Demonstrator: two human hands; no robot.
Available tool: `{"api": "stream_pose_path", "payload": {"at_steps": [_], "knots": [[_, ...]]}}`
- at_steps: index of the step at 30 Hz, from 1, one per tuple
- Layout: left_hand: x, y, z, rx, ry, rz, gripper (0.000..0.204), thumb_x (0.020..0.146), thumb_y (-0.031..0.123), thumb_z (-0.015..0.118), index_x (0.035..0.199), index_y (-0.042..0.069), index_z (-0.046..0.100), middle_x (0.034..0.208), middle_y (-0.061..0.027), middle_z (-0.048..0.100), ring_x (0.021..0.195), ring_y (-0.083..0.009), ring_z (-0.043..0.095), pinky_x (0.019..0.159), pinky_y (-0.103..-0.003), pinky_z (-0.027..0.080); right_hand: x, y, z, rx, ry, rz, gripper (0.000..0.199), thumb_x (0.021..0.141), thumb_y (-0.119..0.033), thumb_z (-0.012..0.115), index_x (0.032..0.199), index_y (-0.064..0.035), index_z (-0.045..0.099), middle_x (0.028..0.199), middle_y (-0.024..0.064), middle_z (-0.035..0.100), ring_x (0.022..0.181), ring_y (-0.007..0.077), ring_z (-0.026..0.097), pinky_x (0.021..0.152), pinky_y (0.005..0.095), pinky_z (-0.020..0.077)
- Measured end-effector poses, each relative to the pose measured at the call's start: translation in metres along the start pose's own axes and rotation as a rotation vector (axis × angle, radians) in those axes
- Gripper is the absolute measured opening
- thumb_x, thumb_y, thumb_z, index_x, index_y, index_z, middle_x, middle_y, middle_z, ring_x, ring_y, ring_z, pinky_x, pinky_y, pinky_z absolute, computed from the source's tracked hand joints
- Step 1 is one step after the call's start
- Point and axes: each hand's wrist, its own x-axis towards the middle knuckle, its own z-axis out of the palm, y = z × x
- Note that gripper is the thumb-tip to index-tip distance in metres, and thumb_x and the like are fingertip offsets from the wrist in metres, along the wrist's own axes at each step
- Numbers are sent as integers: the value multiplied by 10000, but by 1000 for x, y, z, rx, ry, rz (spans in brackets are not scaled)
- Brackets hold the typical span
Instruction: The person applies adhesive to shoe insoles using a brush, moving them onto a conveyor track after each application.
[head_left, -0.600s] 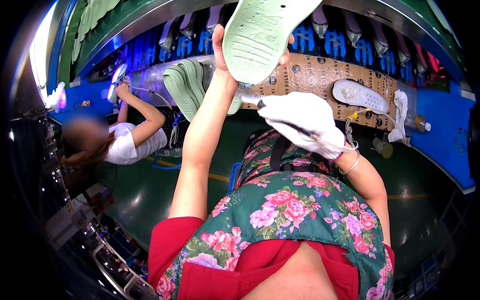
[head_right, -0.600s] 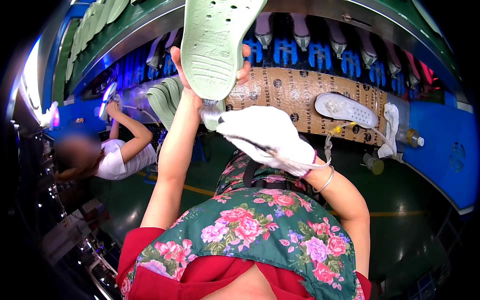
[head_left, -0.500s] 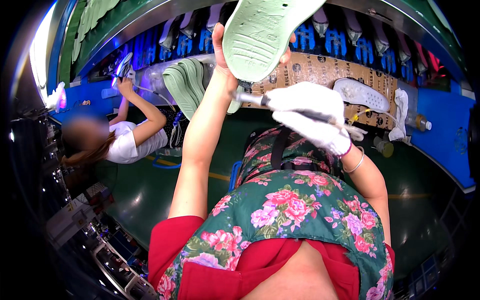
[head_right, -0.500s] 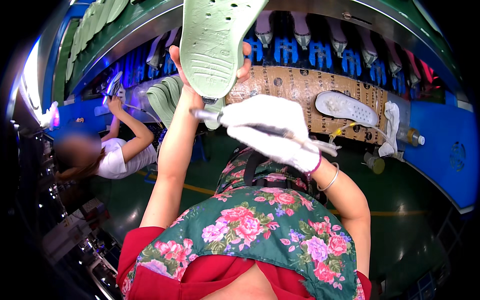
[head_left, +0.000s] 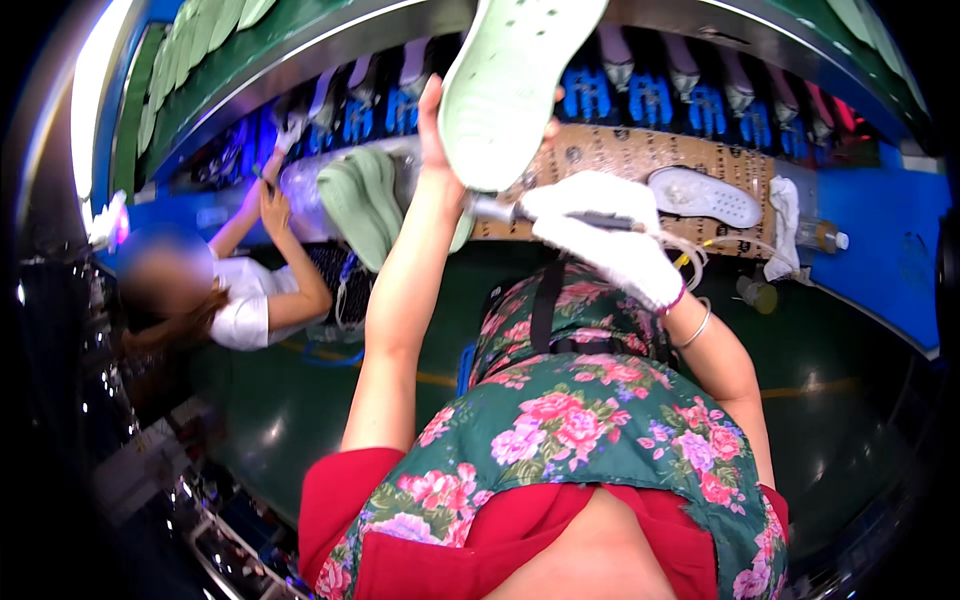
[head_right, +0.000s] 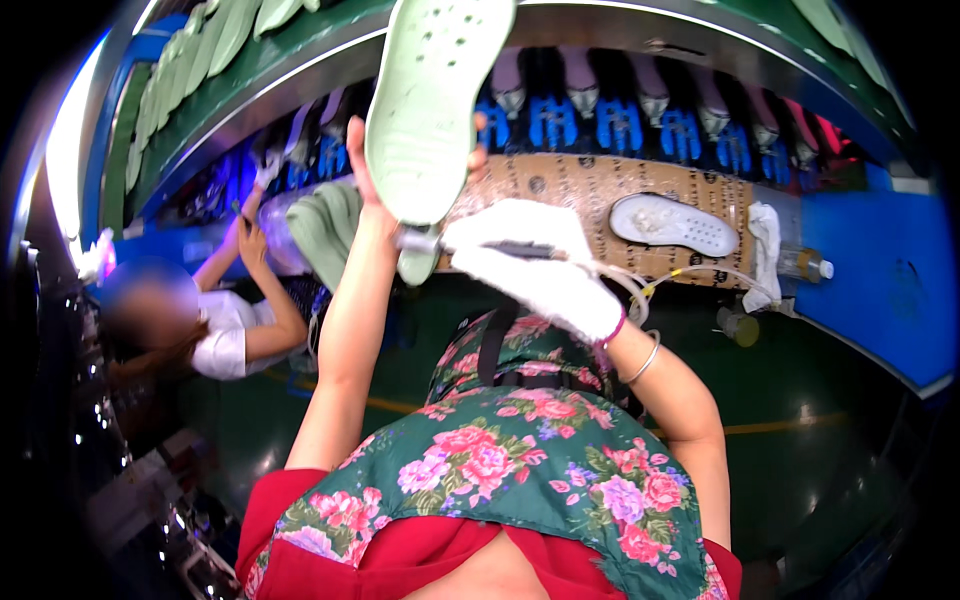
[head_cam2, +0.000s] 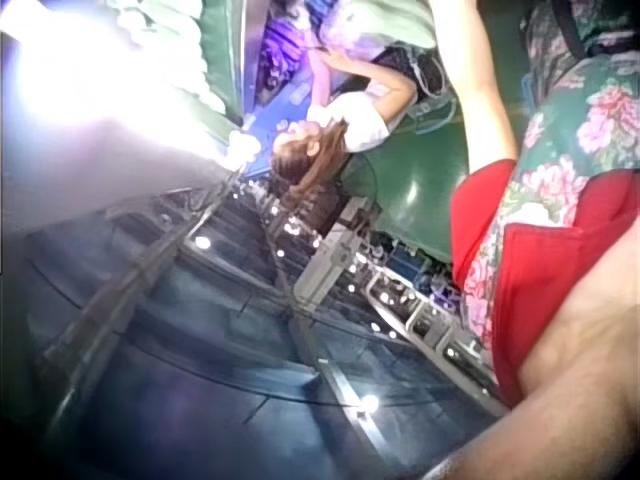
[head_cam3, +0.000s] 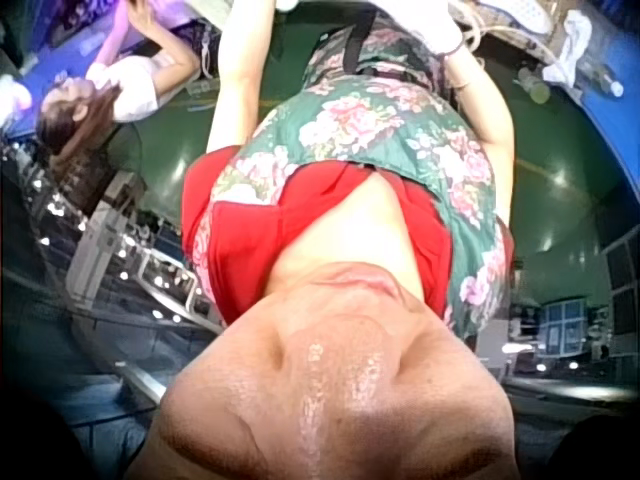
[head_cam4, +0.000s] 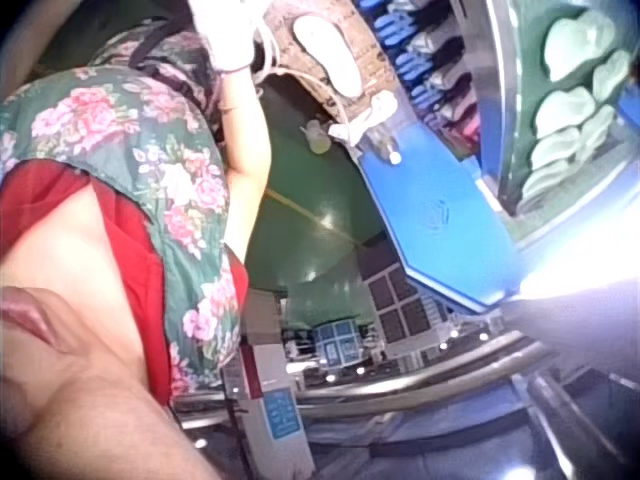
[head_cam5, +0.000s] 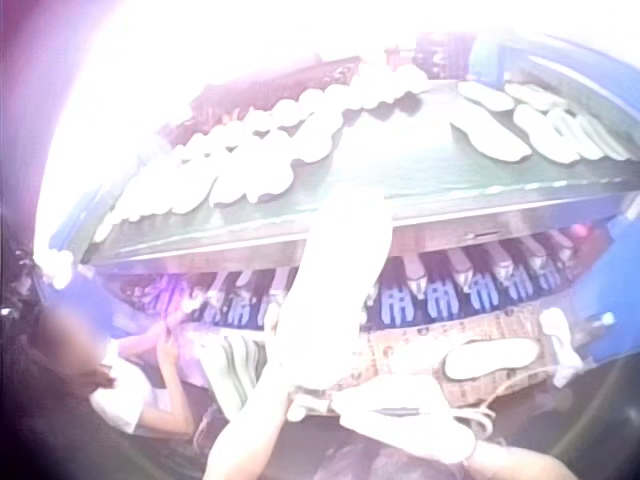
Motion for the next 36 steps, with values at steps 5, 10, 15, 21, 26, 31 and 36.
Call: {"api": "stream_pose_path", "payload": {"at_steps": [5, 10, 15, 21, 26, 31, 36], "knots": [[-18, -33, 33, -180, 409, 141, 969, 827, 719, 464, 1496, 50, 255, 1376, -285, 435, 1110, -471, 542, 926, -574, 460, 18, -14, -25, -46, 231, -166, 205, 798, -7, 720, 1002, 2, 717, 978, 91, 711, 871, 169, 675, 776, 275, 544], [-32, -48, 29, -112, 236, -37, 960, 821, 723, 469, 1483, 53, 285, 1372, -266, 452, 1077, -513, 539, 870, -599, 474, 37, -29, -54, -579, 351, -498, 224, 800, -27, 714, 1024, -32, 712, 987, 98, 715, 879, 208, 690, 778, 293, 550], [-18, -35, 53, 12, 112, 78, 1029, 779, 724, 571, 1506, 85, 224, 1365, -297, 436, 1205, -416, 509, 920, -538, 517, -1, -39, -46, 14, 213, -211, 171, 787, -28, 722, 954, 7, 716, 930, 106, 717, 842, 181, 685, 730, 292, 552], [68, -2, 65, 35, -333, -12, 1140, 701, 716, 674, 1510, 87, 176, 1396, -304, 341, 1050, -498, 550, 758, -525, 579, -55, -18, -85, 575, 630, -50, 237, 820, 37, 636, 1049, 94, 656, 856, 138, 681, 662, 139, 613, 564, 224, 474], [199, 1, 74, -354, -23, 86, 998, 842, 724, 464, 1505, 55, 134, 1521, -249, 183, 1356, -438, 283, 1103, -592, 306, -62, 28, -85, 522, 793, 51, 219, 830, -3, 655, 1043, 42, 683, 838, 95, 692, 650, 124, 622, 566, 218, 482], [229, -11, 96, -432, -109, 38, 1051, 901, 721, 294, 1462, -101, -43, 1538, -294, 102, 1426, -397, 194, 1168, -469, 236, -76, 63, -80, 508, 849, 132, 220, 820, -2, 685, 1037, 35, 691, 853, 94, 706, 640, 121, 633, 545, 221, 481], [210, 94, 35, 732, 510, 316, 622, 938, 400, 460, 1285, -117, 469, 1246, -292, 539, 1056, -350, 608, 893, -382, 517, -84, 81, -71, 548, 844, 253, 233, 815, -6, 698, 1042, 43, 690, 841, 97, 708, 639, 120, 647, 544, 208, 490]]}}
